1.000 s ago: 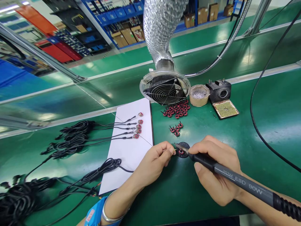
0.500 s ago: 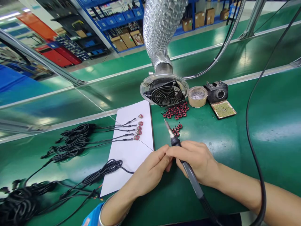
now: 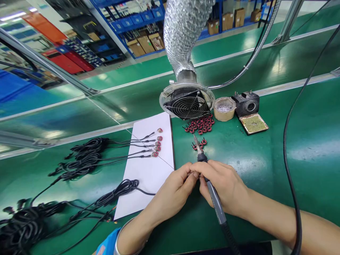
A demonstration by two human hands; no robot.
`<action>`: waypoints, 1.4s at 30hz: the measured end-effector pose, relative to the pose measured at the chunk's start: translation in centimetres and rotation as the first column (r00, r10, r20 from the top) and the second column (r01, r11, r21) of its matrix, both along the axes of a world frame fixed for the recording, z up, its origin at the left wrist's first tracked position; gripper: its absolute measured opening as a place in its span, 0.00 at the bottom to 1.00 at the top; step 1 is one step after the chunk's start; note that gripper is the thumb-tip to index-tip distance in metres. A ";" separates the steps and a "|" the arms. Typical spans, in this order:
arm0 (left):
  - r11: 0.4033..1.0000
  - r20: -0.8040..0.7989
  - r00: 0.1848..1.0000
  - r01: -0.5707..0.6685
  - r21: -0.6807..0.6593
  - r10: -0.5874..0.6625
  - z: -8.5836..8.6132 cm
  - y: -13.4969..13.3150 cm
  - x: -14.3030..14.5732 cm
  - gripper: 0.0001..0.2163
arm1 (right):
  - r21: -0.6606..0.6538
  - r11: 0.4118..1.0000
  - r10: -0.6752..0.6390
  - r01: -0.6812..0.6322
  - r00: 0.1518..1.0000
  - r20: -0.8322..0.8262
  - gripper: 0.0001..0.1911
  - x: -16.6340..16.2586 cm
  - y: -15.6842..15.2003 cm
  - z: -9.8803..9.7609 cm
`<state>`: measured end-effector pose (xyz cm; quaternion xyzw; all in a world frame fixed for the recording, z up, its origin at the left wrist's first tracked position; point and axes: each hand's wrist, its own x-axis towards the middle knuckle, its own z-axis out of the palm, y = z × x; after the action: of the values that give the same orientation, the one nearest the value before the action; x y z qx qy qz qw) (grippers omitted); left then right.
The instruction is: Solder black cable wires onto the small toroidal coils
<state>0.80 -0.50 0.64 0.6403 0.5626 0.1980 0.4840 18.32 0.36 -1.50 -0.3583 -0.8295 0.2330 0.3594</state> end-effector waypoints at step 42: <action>0.977 0.151 0.984 -0.060 -0.205 0.092 -1.8 -1.0 0.3 0.11 | -0.044 0.999 0.019 -0.029 0.975 -0.221 0.14 4.5 -3.0 1.8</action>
<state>1.09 -1.47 -1.20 0.5485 0.5634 0.2096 0.5813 22.80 -2.61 0.33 -0.3286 -0.7831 0.2949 0.4379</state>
